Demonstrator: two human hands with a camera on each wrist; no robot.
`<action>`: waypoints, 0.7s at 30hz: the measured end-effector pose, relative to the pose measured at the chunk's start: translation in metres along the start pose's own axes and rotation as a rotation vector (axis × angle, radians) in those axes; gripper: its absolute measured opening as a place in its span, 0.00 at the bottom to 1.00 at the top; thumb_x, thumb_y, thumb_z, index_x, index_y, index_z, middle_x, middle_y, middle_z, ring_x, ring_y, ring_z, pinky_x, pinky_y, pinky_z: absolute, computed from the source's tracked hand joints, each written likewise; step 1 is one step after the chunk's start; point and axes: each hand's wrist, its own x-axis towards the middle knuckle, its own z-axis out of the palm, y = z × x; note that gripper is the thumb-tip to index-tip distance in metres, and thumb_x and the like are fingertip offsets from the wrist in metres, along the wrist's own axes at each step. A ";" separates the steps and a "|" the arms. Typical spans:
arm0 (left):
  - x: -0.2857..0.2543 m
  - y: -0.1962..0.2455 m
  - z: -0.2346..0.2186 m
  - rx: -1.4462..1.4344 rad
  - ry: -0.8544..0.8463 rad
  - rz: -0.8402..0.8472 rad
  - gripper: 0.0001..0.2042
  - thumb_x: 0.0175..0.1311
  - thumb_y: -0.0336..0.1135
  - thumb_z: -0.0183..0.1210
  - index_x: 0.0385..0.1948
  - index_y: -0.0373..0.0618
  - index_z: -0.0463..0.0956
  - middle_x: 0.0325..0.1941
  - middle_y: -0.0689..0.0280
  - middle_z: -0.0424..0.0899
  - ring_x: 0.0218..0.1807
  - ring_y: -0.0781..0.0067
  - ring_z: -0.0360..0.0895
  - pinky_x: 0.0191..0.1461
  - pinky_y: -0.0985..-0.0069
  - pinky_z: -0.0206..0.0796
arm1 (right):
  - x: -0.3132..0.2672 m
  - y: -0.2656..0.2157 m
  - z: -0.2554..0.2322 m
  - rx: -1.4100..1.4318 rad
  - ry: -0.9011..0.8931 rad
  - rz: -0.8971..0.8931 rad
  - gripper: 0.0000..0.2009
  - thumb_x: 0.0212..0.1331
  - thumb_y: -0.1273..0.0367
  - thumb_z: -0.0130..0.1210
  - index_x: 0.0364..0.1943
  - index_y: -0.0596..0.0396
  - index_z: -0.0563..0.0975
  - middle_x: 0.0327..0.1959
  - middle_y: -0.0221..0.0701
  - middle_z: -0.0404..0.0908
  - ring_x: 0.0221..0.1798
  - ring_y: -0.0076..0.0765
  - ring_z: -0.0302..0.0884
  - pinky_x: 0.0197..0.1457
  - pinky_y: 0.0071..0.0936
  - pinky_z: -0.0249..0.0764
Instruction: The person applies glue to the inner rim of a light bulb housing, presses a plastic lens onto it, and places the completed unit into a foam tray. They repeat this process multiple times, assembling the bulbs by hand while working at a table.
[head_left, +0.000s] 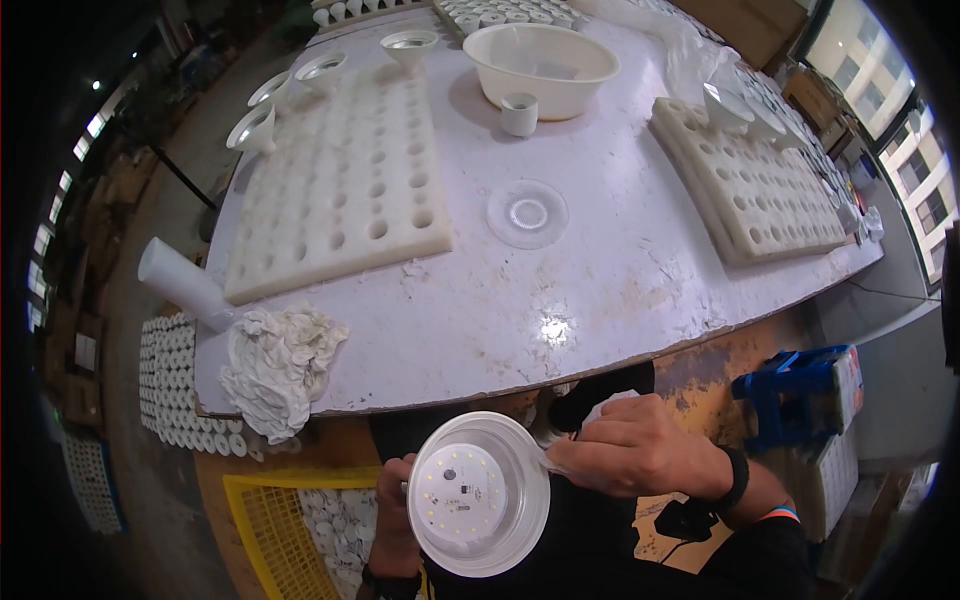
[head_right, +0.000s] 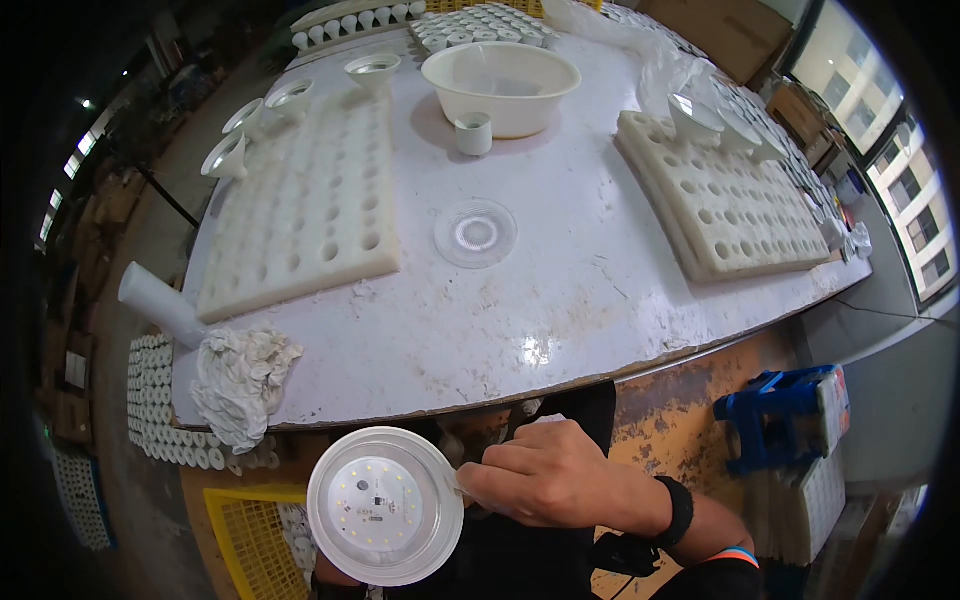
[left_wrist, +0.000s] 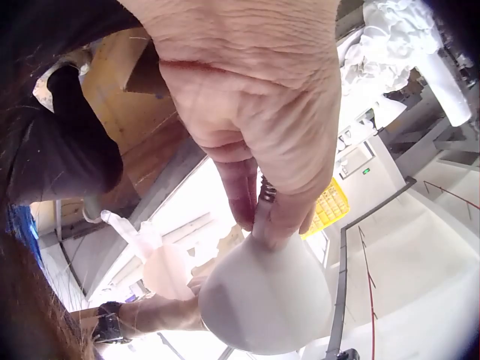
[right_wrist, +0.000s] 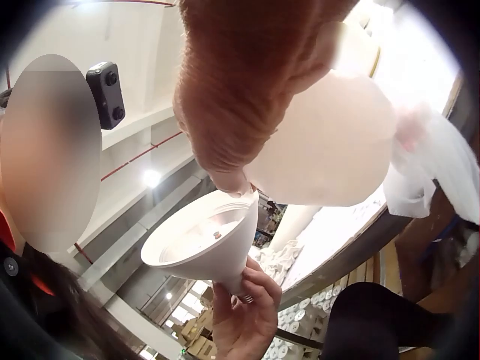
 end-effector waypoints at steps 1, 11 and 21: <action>0.000 0.001 0.003 -0.009 -0.024 0.003 0.08 0.61 0.34 0.54 0.39 0.43 0.70 0.40 0.57 0.78 0.43 0.62 0.78 0.44 0.65 0.77 | -0.001 0.000 0.000 0.017 0.002 0.009 0.11 0.41 0.69 0.61 0.32 0.50 0.75 0.15 0.23 0.65 0.14 0.27 0.64 0.16 0.24 0.62; -0.004 0.033 0.061 -0.634 -0.124 0.217 0.26 0.63 0.52 0.46 0.59 0.47 0.62 0.62 0.60 0.66 0.62 0.58 0.66 0.63 0.57 0.61 | 0.025 0.050 -0.005 0.921 0.411 0.856 0.14 0.61 0.62 0.49 0.36 0.61 0.77 0.19 0.23 0.69 0.23 0.16 0.63 0.25 0.15 0.60; -0.015 0.052 0.061 -0.141 -0.297 0.264 0.31 0.53 0.38 0.63 0.57 0.40 0.60 0.51 0.54 0.74 0.51 0.58 0.75 0.53 0.60 0.69 | -0.010 0.217 -0.002 -0.259 0.474 0.737 0.17 0.58 0.64 0.52 0.48 0.58 0.74 0.37 0.39 0.76 0.42 0.36 0.74 0.41 0.27 0.68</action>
